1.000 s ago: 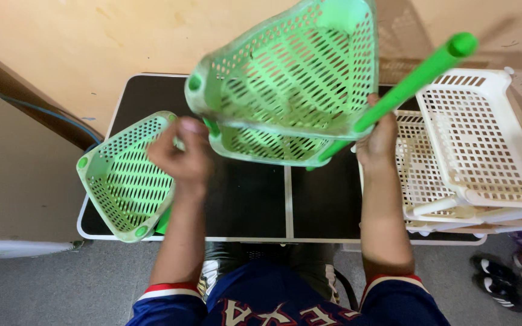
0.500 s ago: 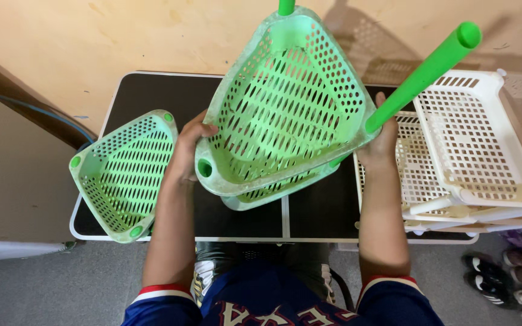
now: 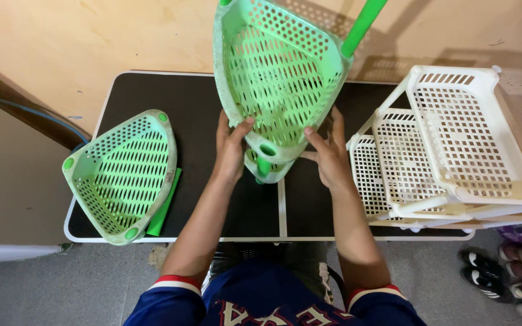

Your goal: The person assembles a three-tier green plastic corner shelf by inserting green cylindrical poles into the basket tiers and stacking them. The person handles the baskets and poles by hand, aligning and securing each tier to form a stable unit.

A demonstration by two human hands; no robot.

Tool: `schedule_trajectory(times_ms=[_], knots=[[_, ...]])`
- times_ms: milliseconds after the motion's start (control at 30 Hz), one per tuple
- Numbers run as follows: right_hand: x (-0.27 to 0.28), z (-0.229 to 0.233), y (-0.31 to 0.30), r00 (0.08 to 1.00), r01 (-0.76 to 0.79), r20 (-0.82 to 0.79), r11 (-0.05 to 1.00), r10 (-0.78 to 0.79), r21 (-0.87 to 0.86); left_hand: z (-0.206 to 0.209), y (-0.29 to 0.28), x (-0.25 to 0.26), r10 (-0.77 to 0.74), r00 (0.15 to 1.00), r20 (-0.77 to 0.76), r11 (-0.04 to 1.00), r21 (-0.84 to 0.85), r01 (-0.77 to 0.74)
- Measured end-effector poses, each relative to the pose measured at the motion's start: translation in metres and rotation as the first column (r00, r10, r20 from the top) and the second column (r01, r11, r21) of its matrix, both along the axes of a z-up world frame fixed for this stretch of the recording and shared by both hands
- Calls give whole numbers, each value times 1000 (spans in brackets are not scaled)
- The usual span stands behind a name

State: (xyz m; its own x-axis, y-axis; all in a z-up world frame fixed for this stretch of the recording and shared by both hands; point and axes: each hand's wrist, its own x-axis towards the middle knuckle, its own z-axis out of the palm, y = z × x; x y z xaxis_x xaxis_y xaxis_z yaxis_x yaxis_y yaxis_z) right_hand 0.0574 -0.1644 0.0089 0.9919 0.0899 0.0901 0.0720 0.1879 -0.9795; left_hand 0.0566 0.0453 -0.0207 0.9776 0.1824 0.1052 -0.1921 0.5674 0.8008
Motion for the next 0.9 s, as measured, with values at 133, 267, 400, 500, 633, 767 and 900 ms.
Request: schedule_trajectory(times_ms=[133,267,400,500,633,767,900], knots=[[0,2,-1,998,-25,56,999,22,48,3,-10,-1,4,1000,-7,1000,30,-3],[12,1,-9,999,10,44,1000,-11,22,10,-18,2,-27,997,-75,998,49,31],[23,-5,-17,999,26,20,998,-28,64,13,-28,7,-46,996,-80,997,63,51],[27,-8,-25,999,32,16,997,-33,65,14,-35,10,-61,995,-82,996,60,67],[32,-15,-32,999,45,-4,998,-44,33,13,-39,12,-63,995,-81,996,58,67],[35,-24,-34,992,98,82,995,-95,-28,9,-35,13,-57,992,-112,990,121,71],[31,-23,-32,938,291,255,935,-237,-202,2,-24,12,57,991,-123,964,265,-22]])
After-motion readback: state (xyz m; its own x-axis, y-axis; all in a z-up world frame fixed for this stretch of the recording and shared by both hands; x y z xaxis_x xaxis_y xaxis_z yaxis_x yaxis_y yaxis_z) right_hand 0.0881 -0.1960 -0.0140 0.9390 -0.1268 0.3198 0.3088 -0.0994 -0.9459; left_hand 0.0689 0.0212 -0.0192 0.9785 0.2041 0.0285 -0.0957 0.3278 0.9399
